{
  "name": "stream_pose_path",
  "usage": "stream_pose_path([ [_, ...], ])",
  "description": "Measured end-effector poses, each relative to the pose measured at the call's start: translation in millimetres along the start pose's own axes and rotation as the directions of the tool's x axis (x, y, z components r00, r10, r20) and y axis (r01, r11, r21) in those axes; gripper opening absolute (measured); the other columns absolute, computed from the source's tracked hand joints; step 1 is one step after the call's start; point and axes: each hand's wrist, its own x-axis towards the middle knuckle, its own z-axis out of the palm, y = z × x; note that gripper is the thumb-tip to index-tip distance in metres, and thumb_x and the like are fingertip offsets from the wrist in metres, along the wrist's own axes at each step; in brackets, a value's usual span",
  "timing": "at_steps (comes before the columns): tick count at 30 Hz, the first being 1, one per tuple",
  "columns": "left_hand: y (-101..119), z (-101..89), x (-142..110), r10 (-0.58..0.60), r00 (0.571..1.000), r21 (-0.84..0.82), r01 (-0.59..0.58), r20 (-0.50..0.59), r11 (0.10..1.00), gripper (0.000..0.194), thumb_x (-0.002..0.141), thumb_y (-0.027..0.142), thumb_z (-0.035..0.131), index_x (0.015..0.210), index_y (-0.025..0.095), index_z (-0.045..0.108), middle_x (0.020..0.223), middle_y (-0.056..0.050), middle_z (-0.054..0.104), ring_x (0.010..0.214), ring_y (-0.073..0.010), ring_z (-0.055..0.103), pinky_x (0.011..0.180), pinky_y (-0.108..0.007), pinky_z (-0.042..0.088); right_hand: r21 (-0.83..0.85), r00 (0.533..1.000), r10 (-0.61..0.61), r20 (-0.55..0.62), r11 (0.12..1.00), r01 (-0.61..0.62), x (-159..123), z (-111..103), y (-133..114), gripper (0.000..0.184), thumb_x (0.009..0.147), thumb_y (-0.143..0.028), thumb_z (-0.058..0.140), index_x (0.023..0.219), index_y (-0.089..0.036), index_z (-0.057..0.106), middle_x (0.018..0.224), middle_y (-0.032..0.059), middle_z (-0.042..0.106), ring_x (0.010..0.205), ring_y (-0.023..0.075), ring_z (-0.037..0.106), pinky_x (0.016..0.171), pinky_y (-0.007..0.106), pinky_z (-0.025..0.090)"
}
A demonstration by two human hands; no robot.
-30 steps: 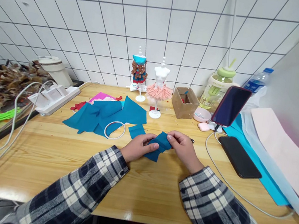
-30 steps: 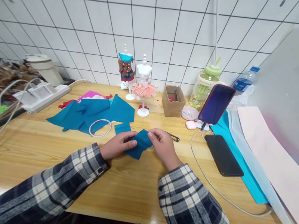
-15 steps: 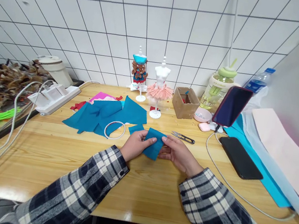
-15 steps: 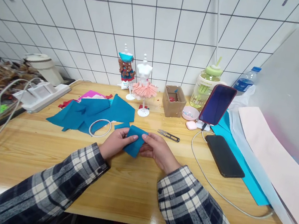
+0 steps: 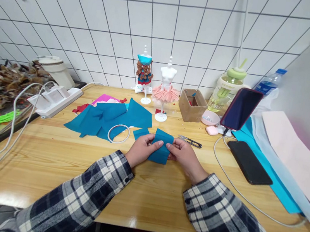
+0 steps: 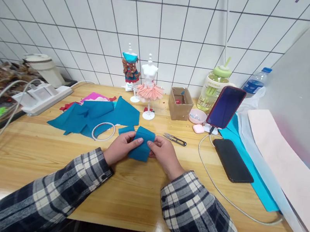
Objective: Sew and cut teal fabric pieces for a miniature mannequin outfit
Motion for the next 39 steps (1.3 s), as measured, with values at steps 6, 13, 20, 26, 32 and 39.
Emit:
stream_pose_path([
  [6,-9,-1.5,2,-0.05,0.997,-0.185,0.061,0.062,0.981,0.04,0.073,0.039,0.072,0.101,0.011,0.065,0.095,-0.009,0.073,0.083,-0.022,0.067,0.073,-0.033,0.053,-0.024,1.0,-0.013,0.019,1.0,0.014,0,-3,-1,0.032,0.065,-0.041,0.075,0.085,-0.018,0.065,0.068,-0.0024,0.064,0.055,0.0091,0.057,0.053,0.023,0.05],
  [13,-10,-2.1,4,-0.058,0.996,-0.336,0.077,0.065,0.939,0.037,0.072,0.033,0.073,0.104,0.015,0.064,0.095,-0.007,0.073,0.081,-0.0202,0.067,0.077,-0.034,0.052,0.094,0.998,0.009,0.061,0.995,-0.015,-2,-5,-4,0.036,0.064,-0.038,0.077,0.093,-0.02,0.067,0.071,-0.0018,0.064,0.056,0.0095,0.058,0.057,0.025,0.052],
  [20,-9,-4.5,4,-0.126,0.992,-0.329,0.114,-0.016,0.937,0.02,0.074,0.028,0.066,0.09,0.016,0.07,0.085,-0.003,0.07,0.073,-0.0156,0.063,0.067,-0.026,0.049,0.137,1.0,-0.008,0.029,0.99,0.004,0,-7,0,0.019,0.063,-0.032,0.072,0.079,-0.02,0.071,0.074,0.0019,0.068,0.065,0.0136,0.06,0.063,0.029,0.053],
  [26,-2,-4.0,2,-0.177,0.984,-0.482,0.171,0.033,0.859,0.035,0.081,0.038,0.061,0.112,0.021,0.062,0.076,0.0,0.066,0.065,-0.0128,0.062,0.062,-0.025,0.051,0.047,0.996,-0.079,-0.042,0.996,0.081,0,-6,-1,0.008,0.065,-0.026,0.063,0.066,-0.021,0.07,0.065,-0.0007,0.063,0.058,0.0109,0.055,0.055,0.024,0.048],
  [32,0,-4.3,-1,-0.301,0.915,-0.39,0.389,0.268,0.834,0.043,0.078,0.049,0.066,0.1,0.011,0.064,0.084,-0.011,0.07,0.064,-0.0143,0.065,0.06,-0.025,0.053,-0.075,0.969,-0.232,-0.083,0.971,0.226,2,-8,-2,0.013,0.067,-0.022,0.057,0.065,-0.021,0.07,0.075,-0.0006,0.062,0.064,0.0105,0.052,0.058,0.022,0.045],
  [39,-8,-4.3,1,-0.233,0.953,-0.31,0.285,0.194,0.907,0.041,0.069,0.039,0.076,0.098,0.013,0.063,0.076,-0.004,0.068,0.054,-0.0087,0.059,0.053,-0.02,0.047,0.036,0.983,-0.174,-0.06,0.984,0.176,-5,-8,-8,0.043,0.071,-0.027,0.059,0.113,-0.03,0.062,0.103,0.0023,0.061,0.085,0.0173,0.061,0.066,0.029,0.053],
])
